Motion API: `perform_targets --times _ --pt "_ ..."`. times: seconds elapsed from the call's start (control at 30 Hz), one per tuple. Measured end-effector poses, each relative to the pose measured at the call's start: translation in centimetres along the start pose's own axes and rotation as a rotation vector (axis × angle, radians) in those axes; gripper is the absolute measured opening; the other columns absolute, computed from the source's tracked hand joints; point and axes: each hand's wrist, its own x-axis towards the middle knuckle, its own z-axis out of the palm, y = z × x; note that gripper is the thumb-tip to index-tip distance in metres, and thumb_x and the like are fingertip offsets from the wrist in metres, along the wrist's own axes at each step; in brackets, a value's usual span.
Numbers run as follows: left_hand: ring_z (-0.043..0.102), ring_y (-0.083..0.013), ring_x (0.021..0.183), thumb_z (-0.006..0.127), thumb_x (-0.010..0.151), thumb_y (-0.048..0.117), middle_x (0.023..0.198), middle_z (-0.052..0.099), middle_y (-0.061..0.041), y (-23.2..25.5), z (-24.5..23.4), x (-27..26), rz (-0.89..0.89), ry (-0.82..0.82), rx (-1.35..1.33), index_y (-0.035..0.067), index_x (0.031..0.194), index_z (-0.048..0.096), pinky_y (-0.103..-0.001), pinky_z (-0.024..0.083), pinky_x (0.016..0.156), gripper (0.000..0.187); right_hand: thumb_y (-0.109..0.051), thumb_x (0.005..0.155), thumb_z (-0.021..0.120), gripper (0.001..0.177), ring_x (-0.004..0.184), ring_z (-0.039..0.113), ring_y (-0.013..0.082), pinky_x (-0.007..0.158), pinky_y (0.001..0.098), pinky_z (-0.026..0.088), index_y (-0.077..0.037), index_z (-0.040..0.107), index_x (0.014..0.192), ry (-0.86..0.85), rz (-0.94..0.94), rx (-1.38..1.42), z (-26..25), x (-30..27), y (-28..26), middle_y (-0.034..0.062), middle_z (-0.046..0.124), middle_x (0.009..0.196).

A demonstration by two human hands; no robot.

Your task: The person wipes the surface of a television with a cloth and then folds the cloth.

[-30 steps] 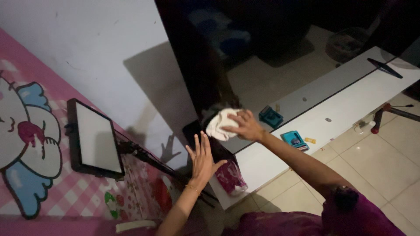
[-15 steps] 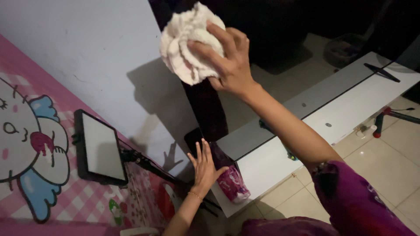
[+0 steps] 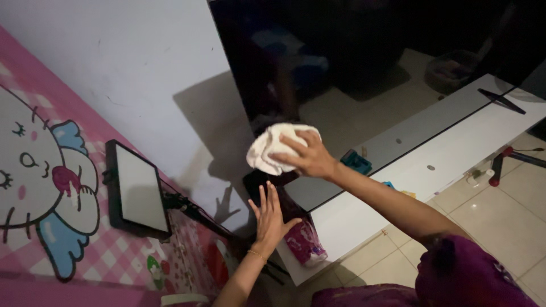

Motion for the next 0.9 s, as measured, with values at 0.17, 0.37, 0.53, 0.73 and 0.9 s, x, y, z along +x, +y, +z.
perform_targets --times 0.17,0.37,0.53,0.73,0.9 --pt "0.001 -0.0394 0.155 0.088 0.067 0.059 0.166 0.007 -0.023 0.4 -0.6 0.0 -0.021 -0.017 -0.014 -0.006 0.155 0.000 -0.074 0.003 0.116 0.141 -0.020 0.073 0.084 0.064 0.119 0.051 0.0327 0.098 0.0461 0.045 -0.040 0.070 0.132 -0.130 -0.021 0.009 -0.1 -0.4 -0.1 -0.0009 0.056 0.147" --pt "0.002 -0.0397 0.155 0.087 0.068 0.057 0.167 0.007 -0.022 0.6 -1.3 -0.2 -0.026 -0.030 -0.045 -0.006 0.156 -0.001 -0.073 0.003 0.116 0.139 -0.020 0.075 0.081 0.055 0.120 0.052 0.0374 0.098 0.0516 0.045 -0.029 0.071 0.128 0.022 0.090 0.016 -1.3 1.0 1.2 0.0121 0.056 0.145" --pt "-0.001 -0.0387 0.156 0.085 0.068 0.059 0.168 0.005 -0.020 0.7 -1.5 0.1 -0.060 -0.080 -0.001 -0.005 0.156 -0.001 -0.072 0.001 0.118 0.139 -0.020 0.080 0.076 0.056 0.128 0.047 0.0399 0.106 0.0521 0.042 -0.023 0.064 0.135 0.138 0.498 -0.049 -1.5 -1.7 2.8 0.0199 0.049 0.144" --pt "-0.003 -0.0377 0.156 0.085 0.069 0.061 0.168 0.002 -0.021 0.3 -0.9 0.1 -0.057 -0.094 0.022 -0.006 0.155 -0.002 -0.073 0.000 0.117 0.140 -0.011 0.094 0.059 0.069 0.143 0.040 0.0452 0.120 0.0542 0.038 -0.017 0.039 0.160 0.236 0.940 -0.023 0.0 -9.5 5.0 0.0237 0.032 0.156" --pt "-0.002 -0.0385 0.155 0.083 0.068 0.064 0.168 0.003 -0.022 0.0 -0.4 0.3 -0.050 -0.092 0.035 -0.006 0.155 -0.001 -0.073 0.000 0.117 0.140 -0.013 0.101 0.055 0.075 0.143 0.037 0.0445 0.119 0.0570 0.034 -0.017 0.022 0.167 0.224 1.246 0.030 2.0 -17.5 5.5 0.0229 0.025 0.154"
